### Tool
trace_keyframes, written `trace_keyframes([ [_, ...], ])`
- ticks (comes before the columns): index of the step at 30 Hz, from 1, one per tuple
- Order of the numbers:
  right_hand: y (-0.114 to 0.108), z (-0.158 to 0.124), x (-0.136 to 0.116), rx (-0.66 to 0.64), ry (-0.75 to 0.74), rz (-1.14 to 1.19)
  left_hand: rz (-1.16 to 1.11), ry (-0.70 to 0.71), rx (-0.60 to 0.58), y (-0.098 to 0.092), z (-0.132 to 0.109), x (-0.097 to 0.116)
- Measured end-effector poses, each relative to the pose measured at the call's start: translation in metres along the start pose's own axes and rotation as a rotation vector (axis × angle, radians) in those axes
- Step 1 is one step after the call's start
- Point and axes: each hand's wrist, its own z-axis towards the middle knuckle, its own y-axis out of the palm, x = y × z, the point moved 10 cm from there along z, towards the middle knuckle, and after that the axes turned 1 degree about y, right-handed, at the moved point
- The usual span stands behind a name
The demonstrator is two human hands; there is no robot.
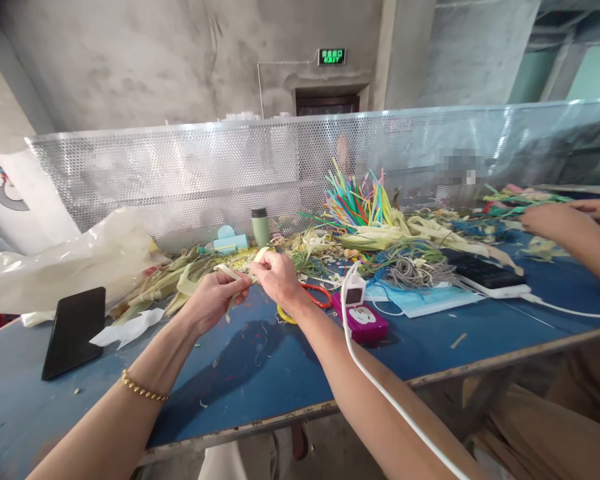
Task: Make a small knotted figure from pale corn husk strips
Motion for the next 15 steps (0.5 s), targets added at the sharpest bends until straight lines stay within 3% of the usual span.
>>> trace_keyframes([
  [11, -0.003, 0.003, 0.003, 0.043, -0.036, -0.059, 0.017, -0.041, -0.058, 0.005, -0.003, 0.0],
  [15, -0.011, 0.008, 0.004, 0.053, -0.045, -0.258, 0.048, 0.001, -0.011, -0.003, -0.001, 0.0],
])
